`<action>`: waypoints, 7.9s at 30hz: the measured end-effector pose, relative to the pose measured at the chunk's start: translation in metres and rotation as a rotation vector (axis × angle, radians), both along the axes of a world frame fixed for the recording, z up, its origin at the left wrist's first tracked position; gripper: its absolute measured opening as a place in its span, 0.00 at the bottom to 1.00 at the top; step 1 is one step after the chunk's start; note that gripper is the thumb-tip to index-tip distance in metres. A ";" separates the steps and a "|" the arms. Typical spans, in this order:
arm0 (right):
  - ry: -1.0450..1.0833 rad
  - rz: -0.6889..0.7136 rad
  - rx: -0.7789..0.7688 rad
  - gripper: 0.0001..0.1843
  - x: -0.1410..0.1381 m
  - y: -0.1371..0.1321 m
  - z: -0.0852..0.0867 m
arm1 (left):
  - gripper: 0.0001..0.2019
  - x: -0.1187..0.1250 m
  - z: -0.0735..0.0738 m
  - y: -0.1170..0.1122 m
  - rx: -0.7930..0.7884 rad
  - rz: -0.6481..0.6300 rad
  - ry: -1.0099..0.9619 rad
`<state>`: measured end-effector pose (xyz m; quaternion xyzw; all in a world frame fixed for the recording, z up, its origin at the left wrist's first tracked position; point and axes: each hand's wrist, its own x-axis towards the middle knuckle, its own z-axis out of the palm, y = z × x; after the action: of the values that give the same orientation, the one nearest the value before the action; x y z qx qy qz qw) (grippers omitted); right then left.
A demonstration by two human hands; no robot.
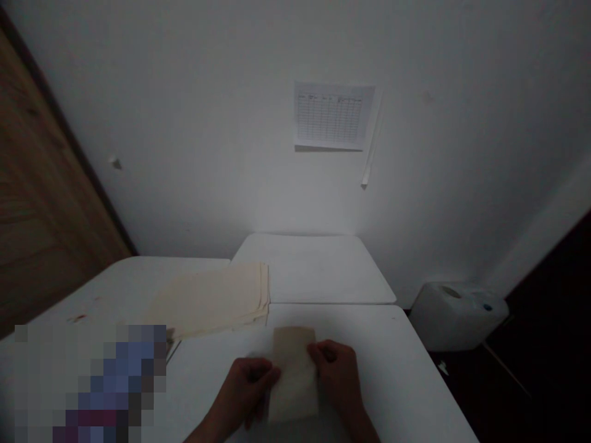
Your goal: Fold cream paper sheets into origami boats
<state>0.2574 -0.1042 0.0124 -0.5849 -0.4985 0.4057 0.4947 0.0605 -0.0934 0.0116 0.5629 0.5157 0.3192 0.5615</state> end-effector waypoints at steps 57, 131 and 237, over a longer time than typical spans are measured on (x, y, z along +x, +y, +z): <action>-0.042 0.048 -0.064 0.28 -0.003 -0.002 0.001 | 0.29 -0.002 0.007 0.000 -0.008 0.023 -0.031; -0.030 0.123 -0.066 0.13 -0.003 -0.003 0.003 | 0.22 -0.002 0.010 -0.005 0.108 0.094 -0.065; -0.996 0.600 -0.039 0.66 0.036 -0.025 0.006 | 0.55 -0.043 0.037 -0.016 0.500 -0.431 0.927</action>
<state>0.2934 -0.1295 0.0184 -0.5476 -0.8074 0.2132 0.0530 0.0178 -0.1097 0.0484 0.8524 0.4905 0.0293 0.1785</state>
